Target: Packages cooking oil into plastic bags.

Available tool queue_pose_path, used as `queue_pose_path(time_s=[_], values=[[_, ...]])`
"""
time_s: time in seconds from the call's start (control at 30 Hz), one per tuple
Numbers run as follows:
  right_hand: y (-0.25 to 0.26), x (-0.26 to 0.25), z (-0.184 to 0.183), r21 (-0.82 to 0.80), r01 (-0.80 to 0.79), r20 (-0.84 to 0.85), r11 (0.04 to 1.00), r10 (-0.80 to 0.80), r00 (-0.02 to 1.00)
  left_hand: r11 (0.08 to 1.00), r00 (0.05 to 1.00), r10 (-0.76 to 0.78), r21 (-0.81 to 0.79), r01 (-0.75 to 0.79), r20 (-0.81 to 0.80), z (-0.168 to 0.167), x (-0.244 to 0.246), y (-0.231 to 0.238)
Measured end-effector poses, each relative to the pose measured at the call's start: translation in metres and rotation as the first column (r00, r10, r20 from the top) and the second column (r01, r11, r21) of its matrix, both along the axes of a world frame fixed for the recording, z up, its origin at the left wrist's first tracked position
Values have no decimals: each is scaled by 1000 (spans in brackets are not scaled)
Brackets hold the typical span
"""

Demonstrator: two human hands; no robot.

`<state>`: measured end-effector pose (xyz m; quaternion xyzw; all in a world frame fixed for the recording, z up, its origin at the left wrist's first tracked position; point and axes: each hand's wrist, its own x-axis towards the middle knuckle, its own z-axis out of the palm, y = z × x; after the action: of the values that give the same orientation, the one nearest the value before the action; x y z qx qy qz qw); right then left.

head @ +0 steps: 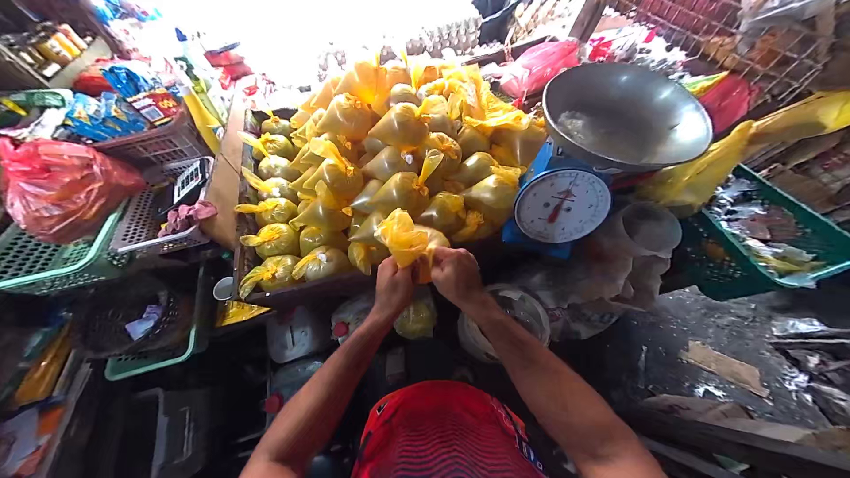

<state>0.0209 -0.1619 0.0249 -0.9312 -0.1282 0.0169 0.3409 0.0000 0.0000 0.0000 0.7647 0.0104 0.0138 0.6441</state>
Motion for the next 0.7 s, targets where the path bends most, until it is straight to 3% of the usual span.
queue_pose_path(time_s=[0.07, 0.13, 0.2, 0.27, 0.3, 0.33, 0.37, 0.4, 0.43, 0.47, 0.5, 0.53, 0.6, 0.63, 0.7], values=[[-15, 8, 17, -184, -326, -60, 927, 320, 945, 939, 994, -109, 330, 99, 12, 20, -11, 21], [-40, 5, 37, -246, -592, -17, 768, 607, 794, 841, 958, -253, 521, 149, 135, 60, -36, 29], [-63, 6, 32, -263, -665, 292, 699, 715, 636, 850, 903, -331, 502, 159, 275, 86, -54, 19], [-61, 23, 15, -169, -630, 589, 758, 590, 552, 932, 892, -294, 309, 188, 344, 88, -56, 2], [-50, 25, 6, -43, -588, 625, 808, 481, 615, 967, 912, -220, 200, 157, 347, 87, -55, -6], [-33, 17, 2, 150, -509, 526, 848, 367, 767, 984, 921, -146, 147, 98, 361, 84, -54, -10], [-12, 1, 6, 353, -336, 279, 873, 244, 929, 992, 925, -87, 122, 44, 371, 80, -51, -11], [10, -16, 7, 437, -95, -27, 895, 118, 993, 994, 931, -45, 108, 7, 362, 74, -49, -10], [21, -25, -22, 509, 12, -123, 861, 60, 991, 991, 940, -30, 130, -15, 339, 67, -50, -8], [18, -32, -61, 611, -35, -42, 791, 76, 996, 981, 950, -48, 196, -14, 308, 59, -54, -4], [6, -33, -82, 628, -114, 36, 769, 118, 992, 957, 959, -82, 291, -1, 271, 54, -57, -1], [-14, -28, -91, 526, -231, 142, 819, 183, 973, 928, 965, -114, 373, 18, 237, 51, -59, 0], [-57, -4, -83, 177, -409, 482, 895, 283, 829, 891, 969, -153, 452, 49, 196, 52, -59, -9], [-68, 9, -72, 55, -433, 588, 900, 321, 742, 901, 966, -171, 427, 73, 195, 54, -59, -15], [-61, 25, -60, 55, -455, 677, 889, 302, 671, 946, 951, -205, 297, 131, 232, 61, -59, -21]])
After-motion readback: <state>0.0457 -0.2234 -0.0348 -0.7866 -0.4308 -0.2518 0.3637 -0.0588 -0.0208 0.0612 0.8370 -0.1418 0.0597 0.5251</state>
